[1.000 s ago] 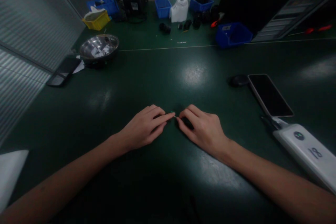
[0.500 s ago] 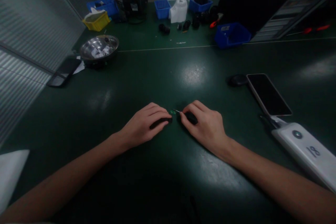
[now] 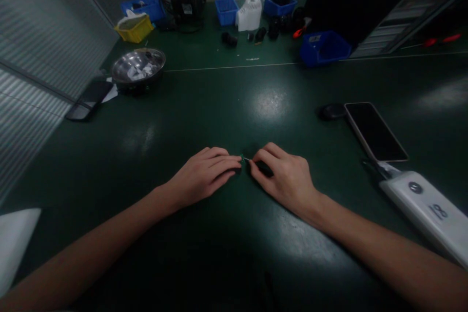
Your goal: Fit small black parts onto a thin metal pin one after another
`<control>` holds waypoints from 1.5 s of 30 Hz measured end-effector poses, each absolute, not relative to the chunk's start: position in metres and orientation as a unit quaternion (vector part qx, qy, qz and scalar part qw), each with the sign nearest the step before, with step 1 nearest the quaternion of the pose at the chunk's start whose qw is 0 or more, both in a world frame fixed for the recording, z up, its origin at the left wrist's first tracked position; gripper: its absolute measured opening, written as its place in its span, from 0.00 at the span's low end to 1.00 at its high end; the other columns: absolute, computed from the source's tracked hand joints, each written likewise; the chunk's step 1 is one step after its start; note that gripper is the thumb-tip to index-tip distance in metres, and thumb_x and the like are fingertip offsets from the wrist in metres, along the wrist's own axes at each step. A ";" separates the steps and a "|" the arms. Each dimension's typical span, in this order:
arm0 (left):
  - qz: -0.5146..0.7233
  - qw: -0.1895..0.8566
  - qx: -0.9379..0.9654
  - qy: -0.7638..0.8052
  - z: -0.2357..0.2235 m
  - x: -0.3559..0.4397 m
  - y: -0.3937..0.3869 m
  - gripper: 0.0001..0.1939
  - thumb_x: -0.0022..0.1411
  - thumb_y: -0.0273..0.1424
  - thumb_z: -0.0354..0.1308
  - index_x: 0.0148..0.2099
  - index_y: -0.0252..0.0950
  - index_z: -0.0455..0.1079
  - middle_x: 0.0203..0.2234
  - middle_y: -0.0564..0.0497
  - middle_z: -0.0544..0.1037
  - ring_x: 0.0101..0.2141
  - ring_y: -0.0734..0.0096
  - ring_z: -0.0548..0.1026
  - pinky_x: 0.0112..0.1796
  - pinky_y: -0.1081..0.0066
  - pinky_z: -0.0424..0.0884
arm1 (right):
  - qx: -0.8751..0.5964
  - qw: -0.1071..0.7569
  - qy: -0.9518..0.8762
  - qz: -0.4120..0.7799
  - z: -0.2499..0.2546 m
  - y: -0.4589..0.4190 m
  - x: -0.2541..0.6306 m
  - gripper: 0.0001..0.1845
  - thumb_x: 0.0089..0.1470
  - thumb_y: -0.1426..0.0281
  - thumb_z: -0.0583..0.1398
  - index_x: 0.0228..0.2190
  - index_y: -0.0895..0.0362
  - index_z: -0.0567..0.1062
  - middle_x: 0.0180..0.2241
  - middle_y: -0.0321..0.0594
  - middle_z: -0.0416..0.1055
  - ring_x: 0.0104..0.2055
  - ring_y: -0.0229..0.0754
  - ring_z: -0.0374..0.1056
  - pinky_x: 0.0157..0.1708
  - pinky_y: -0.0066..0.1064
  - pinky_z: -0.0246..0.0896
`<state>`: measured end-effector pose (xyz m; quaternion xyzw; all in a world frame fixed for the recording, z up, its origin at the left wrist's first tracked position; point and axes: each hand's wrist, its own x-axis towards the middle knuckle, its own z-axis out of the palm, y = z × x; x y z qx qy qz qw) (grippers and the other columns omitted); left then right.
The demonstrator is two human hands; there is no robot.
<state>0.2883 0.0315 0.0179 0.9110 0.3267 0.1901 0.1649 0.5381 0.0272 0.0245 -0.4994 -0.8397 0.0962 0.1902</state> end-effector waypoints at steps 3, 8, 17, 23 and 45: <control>0.188 0.164 0.913 0.321 0.019 0.288 0.031 0.15 0.72 0.28 0.55 0.59 0.38 0.70 0.56 0.47 0.76 0.54 0.63 0.72 0.53 0.61 0.71 | -0.500 0.194 -0.838 0.101 0.025 0.027 0.538 0.13 0.67 0.63 0.55 0.35 0.55 0.75 0.35 0.37 0.72 0.30 0.36 0.67 0.26 0.30 0.49; 0.219 0.165 0.910 0.311 0.019 0.289 0.031 0.15 0.70 0.26 0.56 0.58 0.36 0.71 0.52 0.47 0.78 0.52 0.66 0.73 0.54 0.62 0.71 | -0.495 0.215 -0.834 0.116 0.027 0.027 0.537 0.13 0.67 0.63 0.55 0.35 0.55 0.76 0.36 0.37 0.72 0.30 0.35 0.67 0.27 0.30 0.52; 0.229 0.152 0.907 0.319 0.022 0.288 0.030 0.14 0.69 0.27 0.58 0.55 0.36 0.73 0.47 0.45 0.79 0.48 0.62 0.74 0.50 0.60 0.71 | -0.481 0.196 -0.846 0.124 0.025 0.026 0.538 0.12 0.67 0.62 0.55 0.36 0.54 0.76 0.37 0.36 0.72 0.31 0.35 0.68 0.27 0.30 0.52; 0.205 0.163 0.915 0.306 0.024 0.287 0.032 0.14 0.71 0.26 0.55 0.56 0.36 0.72 0.56 0.45 0.75 0.57 0.62 0.71 0.57 0.59 0.68 | -0.506 0.227 -0.822 0.131 0.024 0.028 0.537 0.12 0.66 0.62 0.57 0.34 0.55 0.75 0.36 0.36 0.72 0.31 0.35 0.68 0.28 0.29 0.54; 0.287 -0.054 0.630 0.720 0.013 0.060 0.113 0.17 0.65 0.38 0.61 0.51 0.34 0.79 0.43 0.52 0.80 0.40 0.69 0.73 0.47 0.68 0.69 | -0.499 0.232 -0.817 0.173 0.030 0.030 0.539 0.12 0.66 0.63 0.57 0.35 0.56 0.76 0.37 0.37 0.72 0.29 0.33 0.65 0.25 0.28 0.55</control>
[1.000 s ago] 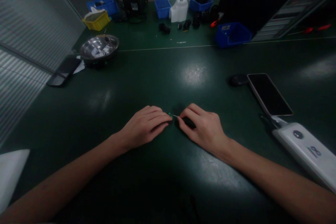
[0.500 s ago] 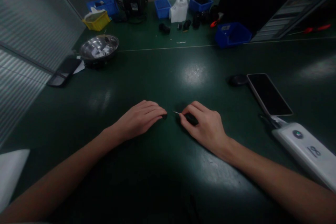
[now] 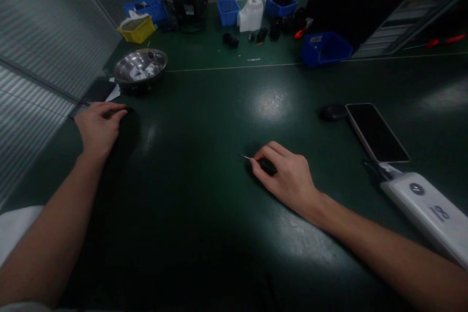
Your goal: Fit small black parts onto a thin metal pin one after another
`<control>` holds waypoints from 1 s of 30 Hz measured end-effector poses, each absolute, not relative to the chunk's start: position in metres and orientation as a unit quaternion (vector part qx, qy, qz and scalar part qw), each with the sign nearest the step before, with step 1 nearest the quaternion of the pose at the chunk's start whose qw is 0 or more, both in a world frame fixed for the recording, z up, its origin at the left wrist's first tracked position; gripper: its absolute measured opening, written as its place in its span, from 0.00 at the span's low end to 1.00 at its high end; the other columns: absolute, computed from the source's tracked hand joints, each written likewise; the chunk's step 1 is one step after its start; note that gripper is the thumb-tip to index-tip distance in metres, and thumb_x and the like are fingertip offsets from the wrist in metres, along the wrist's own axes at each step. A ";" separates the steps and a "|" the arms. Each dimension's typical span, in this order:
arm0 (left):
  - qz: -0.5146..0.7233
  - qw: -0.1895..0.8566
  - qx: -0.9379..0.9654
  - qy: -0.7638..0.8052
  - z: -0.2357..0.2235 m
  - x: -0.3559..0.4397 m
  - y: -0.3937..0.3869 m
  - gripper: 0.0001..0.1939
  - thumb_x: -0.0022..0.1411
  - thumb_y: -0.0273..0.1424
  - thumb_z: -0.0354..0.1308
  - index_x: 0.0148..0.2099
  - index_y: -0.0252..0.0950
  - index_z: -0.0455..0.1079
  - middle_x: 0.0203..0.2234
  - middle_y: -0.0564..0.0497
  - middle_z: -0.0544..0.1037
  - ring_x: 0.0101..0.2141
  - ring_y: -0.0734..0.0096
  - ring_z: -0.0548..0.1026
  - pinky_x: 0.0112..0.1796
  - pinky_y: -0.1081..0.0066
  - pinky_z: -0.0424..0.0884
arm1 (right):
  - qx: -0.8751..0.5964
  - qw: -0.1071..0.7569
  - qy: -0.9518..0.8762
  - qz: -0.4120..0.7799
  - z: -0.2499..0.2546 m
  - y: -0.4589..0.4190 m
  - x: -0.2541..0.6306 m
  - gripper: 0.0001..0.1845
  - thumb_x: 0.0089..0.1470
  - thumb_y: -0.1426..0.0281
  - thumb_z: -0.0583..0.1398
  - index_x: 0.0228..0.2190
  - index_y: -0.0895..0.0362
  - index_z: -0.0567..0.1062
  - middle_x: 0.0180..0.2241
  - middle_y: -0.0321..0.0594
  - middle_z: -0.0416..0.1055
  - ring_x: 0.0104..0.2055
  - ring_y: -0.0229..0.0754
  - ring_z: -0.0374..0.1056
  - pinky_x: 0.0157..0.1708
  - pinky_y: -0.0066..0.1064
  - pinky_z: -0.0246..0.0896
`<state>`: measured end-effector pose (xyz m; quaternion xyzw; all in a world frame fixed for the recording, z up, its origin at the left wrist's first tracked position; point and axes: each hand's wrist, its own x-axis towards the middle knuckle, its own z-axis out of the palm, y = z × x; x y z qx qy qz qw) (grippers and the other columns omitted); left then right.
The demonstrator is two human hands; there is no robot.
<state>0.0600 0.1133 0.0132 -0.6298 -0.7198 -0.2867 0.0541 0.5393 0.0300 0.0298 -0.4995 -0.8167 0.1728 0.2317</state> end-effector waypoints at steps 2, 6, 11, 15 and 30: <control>-0.261 0.080 -0.621 -0.735 0.013 0.050 0.114 0.17 0.66 0.37 0.59 0.51 0.32 0.79 0.42 0.50 0.79 0.41 0.69 0.73 0.49 0.68 0.67 | -0.500 0.231 -0.816 0.175 0.030 0.030 0.539 0.12 0.66 0.63 0.57 0.35 0.56 0.76 0.37 0.38 0.72 0.29 0.34 0.65 0.26 0.28 0.55; -0.236 0.088 -0.625 -0.739 0.012 0.045 0.114 0.18 0.66 0.36 0.58 0.51 0.30 0.79 0.41 0.48 0.78 0.42 0.67 0.73 0.51 0.67 0.65 | -0.500 0.228 -0.817 0.173 0.030 0.030 0.539 0.12 0.66 0.62 0.57 0.35 0.56 0.76 0.37 0.37 0.71 0.29 0.34 0.65 0.26 0.28 0.56; -0.198 0.111 -0.624 -0.748 0.014 0.051 0.110 0.20 0.67 0.38 0.56 0.53 0.30 0.78 0.42 0.45 0.76 0.44 0.62 0.69 0.53 0.64 0.60 | -0.503 0.226 -0.816 0.173 0.029 0.030 0.539 0.12 0.66 0.63 0.57 0.36 0.56 0.76 0.37 0.37 0.72 0.29 0.34 0.66 0.27 0.28 0.56; -0.144 0.132 -0.628 -0.754 0.017 0.055 0.108 0.21 0.69 0.37 0.52 0.55 0.29 0.76 0.43 0.43 0.75 0.45 0.61 0.68 0.53 0.64 0.59 | -0.502 0.229 -0.816 0.174 0.030 0.030 0.538 0.12 0.65 0.63 0.57 0.35 0.55 0.76 0.37 0.36 0.72 0.29 0.34 0.66 0.27 0.28 0.56; -0.292 0.072 -0.648 -0.700 0.036 0.113 0.110 0.14 0.65 0.37 0.62 0.47 0.33 0.79 0.39 0.52 0.80 0.39 0.66 0.74 0.50 0.63 0.67 | -0.495 0.224 -0.823 0.164 0.028 0.031 0.538 0.11 0.65 0.63 0.56 0.36 0.55 0.75 0.38 0.38 0.73 0.28 0.34 0.65 0.26 0.27 0.55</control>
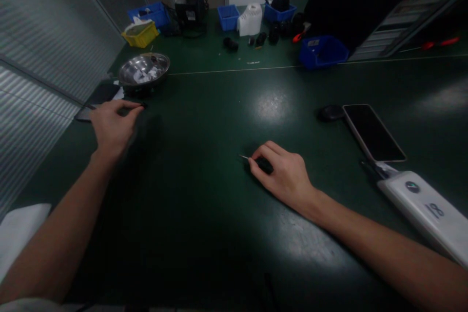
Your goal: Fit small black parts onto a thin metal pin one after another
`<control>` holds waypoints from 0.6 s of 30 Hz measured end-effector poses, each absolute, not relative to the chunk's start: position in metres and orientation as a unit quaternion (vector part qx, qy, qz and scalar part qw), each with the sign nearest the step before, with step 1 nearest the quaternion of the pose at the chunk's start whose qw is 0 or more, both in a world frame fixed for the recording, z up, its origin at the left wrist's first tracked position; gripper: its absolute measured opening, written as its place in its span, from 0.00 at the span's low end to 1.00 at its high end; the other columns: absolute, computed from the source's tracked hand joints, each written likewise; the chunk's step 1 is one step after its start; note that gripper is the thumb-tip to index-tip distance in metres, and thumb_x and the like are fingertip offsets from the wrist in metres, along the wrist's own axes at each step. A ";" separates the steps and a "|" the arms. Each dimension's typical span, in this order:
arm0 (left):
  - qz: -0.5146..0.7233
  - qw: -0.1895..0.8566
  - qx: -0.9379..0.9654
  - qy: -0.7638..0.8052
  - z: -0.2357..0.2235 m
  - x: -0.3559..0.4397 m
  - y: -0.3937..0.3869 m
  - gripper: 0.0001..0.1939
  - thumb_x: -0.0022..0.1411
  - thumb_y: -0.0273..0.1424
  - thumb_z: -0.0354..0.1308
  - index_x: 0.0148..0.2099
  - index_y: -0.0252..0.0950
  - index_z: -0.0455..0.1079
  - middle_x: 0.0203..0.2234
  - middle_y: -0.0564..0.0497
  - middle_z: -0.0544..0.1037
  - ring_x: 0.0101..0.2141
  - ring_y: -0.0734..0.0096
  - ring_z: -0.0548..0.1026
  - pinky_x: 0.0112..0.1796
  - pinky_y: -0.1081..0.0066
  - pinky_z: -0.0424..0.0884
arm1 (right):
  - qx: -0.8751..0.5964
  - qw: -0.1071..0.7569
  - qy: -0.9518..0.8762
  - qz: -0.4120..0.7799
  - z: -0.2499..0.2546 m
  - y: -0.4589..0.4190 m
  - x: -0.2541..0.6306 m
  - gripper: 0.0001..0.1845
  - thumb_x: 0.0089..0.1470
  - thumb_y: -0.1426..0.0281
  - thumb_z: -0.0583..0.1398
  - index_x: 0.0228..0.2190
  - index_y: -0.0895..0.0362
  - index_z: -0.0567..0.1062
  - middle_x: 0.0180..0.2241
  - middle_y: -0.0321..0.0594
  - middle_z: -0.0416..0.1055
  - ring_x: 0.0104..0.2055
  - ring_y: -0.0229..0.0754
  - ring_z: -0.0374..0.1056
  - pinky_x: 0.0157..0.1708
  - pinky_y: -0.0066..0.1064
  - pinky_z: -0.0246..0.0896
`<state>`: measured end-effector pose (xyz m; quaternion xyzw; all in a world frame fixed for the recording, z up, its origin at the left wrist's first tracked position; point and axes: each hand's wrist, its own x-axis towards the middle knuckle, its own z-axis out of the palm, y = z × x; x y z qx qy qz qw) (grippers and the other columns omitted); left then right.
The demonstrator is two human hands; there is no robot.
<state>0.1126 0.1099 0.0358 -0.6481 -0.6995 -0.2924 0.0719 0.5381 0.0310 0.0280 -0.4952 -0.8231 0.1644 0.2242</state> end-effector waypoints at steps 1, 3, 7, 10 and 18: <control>-0.315 0.047 -0.676 -0.665 0.042 0.134 0.106 0.13 0.65 0.37 0.63 0.46 0.33 0.79 0.40 0.51 0.81 0.40 0.66 0.75 0.49 0.63 0.69 | -0.494 0.227 -0.823 0.165 0.028 0.031 0.538 0.11 0.66 0.63 0.56 0.36 0.56 0.75 0.38 0.38 0.73 0.28 0.34 0.65 0.26 0.27 0.55; -0.339 -0.018 -0.736 -0.585 0.052 0.184 0.093 0.12 0.65 0.36 0.64 0.45 0.34 0.78 0.43 0.50 0.81 0.43 0.65 0.77 0.47 0.63 0.71 | -0.495 0.231 -0.821 0.169 0.028 0.031 0.538 0.11 0.66 0.63 0.56 0.37 0.56 0.75 0.38 0.38 0.73 0.29 0.34 0.65 0.27 0.28 0.55; -0.298 -0.179 -0.835 -0.427 0.049 0.268 0.055 0.05 0.65 0.32 0.64 0.42 0.37 0.78 0.41 0.49 0.81 0.43 0.67 0.78 0.45 0.66 0.74 | -0.500 0.238 -0.812 0.184 0.030 0.030 0.538 0.12 0.66 0.62 0.56 0.38 0.56 0.75 0.37 0.38 0.73 0.31 0.36 0.66 0.28 0.29 0.56; -0.293 -0.247 -0.841 -0.382 0.031 0.292 0.036 0.03 0.67 0.28 0.61 0.41 0.36 0.77 0.41 0.48 0.80 0.42 0.68 0.77 0.45 0.67 0.74 | -0.493 0.247 -0.813 0.189 0.031 0.030 0.538 0.11 0.66 0.63 0.56 0.37 0.56 0.74 0.36 0.38 0.73 0.32 0.36 0.67 0.31 0.29 0.58; -0.275 -0.289 -0.820 -0.410 0.022 0.287 0.034 0.07 0.67 0.30 0.62 0.47 0.36 0.75 0.41 0.47 0.79 0.38 0.69 0.76 0.36 0.70 0.72 | -0.458 0.209 -0.842 0.194 0.028 0.028 0.538 0.12 0.65 0.62 0.55 0.37 0.56 0.74 0.35 0.37 0.72 0.29 0.35 0.65 0.28 0.29 0.54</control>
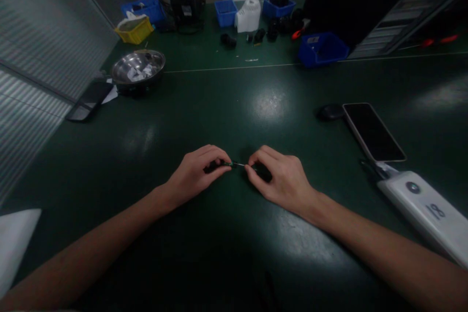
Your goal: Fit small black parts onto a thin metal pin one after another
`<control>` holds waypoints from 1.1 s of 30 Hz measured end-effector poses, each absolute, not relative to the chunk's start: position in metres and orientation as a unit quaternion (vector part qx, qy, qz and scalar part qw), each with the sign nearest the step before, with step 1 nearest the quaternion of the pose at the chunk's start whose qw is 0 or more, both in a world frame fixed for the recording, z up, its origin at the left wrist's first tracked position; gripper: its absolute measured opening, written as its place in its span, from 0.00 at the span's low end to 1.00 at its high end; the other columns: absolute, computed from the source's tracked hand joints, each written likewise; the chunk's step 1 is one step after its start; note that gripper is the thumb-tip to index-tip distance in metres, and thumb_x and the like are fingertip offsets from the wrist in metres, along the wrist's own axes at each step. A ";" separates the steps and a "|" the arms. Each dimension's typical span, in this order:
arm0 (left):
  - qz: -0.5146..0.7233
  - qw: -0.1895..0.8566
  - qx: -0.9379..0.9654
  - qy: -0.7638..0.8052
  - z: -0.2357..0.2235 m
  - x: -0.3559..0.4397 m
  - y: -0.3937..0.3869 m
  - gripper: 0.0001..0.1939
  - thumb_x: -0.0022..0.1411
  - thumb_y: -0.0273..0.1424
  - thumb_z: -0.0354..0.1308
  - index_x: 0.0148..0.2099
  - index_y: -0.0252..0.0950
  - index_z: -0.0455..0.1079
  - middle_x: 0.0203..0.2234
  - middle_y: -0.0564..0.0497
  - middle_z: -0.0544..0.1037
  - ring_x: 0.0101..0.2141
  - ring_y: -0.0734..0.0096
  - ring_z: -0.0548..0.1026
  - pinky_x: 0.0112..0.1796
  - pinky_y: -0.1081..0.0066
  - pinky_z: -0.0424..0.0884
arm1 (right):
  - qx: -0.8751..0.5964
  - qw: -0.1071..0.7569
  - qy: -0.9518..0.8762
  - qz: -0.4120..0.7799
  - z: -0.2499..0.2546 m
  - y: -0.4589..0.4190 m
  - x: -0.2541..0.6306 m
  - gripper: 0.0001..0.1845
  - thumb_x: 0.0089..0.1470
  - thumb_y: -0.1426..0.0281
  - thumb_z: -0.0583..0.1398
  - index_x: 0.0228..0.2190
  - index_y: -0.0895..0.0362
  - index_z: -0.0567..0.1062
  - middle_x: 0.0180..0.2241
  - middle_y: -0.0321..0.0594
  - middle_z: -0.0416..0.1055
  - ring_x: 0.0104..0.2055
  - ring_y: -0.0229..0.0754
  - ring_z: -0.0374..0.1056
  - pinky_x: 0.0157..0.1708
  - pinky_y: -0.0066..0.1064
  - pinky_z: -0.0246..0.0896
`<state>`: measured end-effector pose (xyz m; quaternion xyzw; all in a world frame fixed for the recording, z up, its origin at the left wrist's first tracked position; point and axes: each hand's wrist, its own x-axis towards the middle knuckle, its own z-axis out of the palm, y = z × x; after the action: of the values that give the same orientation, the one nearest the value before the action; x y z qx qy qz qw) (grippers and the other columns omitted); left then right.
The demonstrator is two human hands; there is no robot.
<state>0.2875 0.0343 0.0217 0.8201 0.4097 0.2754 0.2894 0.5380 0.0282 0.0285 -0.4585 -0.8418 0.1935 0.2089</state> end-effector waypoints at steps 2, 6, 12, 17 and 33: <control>0.274 0.286 0.821 0.410 0.025 0.289 0.034 0.11 0.67 0.30 0.62 0.51 0.37 0.75 0.41 0.47 0.79 0.37 0.70 0.75 0.36 0.70 0.73 | -0.458 0.204 -0.845 0.188 0.028 0.028 0.538 0.12 0.66 0.62 0.55 0.38 0.55 0.74 0.36 0.37 0.72 0.29 0.34 0.65 0.28 0.29 0.54; 0.281 0.291 0.827 0.390 0.026 0.290 0.033 0.10 0.68 0.29 0.60 0.51 0.37 0.76 0.44 0.46 0.80 0.43 0.67 0.78 0.44 0.67 0.76 | -0.447 0.203 -0.851 0.184 0.026 0.028 0.538 0.12 0.66 0.62 0.54 0.37 0.55 0.74 0.35 0.37 0.72 0.29 0.34 0.65 0.28 0.29 0.54; 0.309 0.299 0.825 0.367 0.023 0.287 0.035 0.10 0.68 0.27 0.61 0.50 0.37 0.78 0.44 0.47 0.82 0.45 0.67 0.80 0.48 0.66 0.78 | -0.427 0.210 -0.857 0.197 0.027 0.029 0.539 0.11 0.67 0.63 0.54 0.39 0.55 0.73 0.36 0.37 0.71 0.30 0.34 0.65 0.29 0.29 0.55; 0.313 0.285 0.832 0.359 0.020 0.287 0.035 0.10 0.67 0.26 0.61 0.49 0.38 0.79 0.44 0.48 0.82 0.45 0.68 0.80 0.48 0.68 0.78 | -0.414 0.198 -0.868 0.190 0.027 0.028 0.540 0.11 0.67 0.64 0.54 0.39 0.55 0.73 0.37 0.37 0.71 0.30 0.35 0.65 0.30 0.29 0.56; 0.307 0.237 0.862 0.325 0.022 0.288 0.033 0.09 0.67 0.23 0.60 0.48 0.36 0.78 0.44 0.47 0.81 0.45 0.68 0.79 0.46 0.67 0.78 | -0.393 0.188 -0.881 0.184 0.028 0.028 0.539 0.11 0.68 0.64 0.53 0.40 0.55 0.73 0.37 0.37 0.70 0.30 0.34 0.64 0.29 0.29 0.55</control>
<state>0.2876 0.0330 0.0217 0.8625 0.3253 0.3071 0.2367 0.5390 0.0279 0.0276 -0.3927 -0.8813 0.1840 0.1876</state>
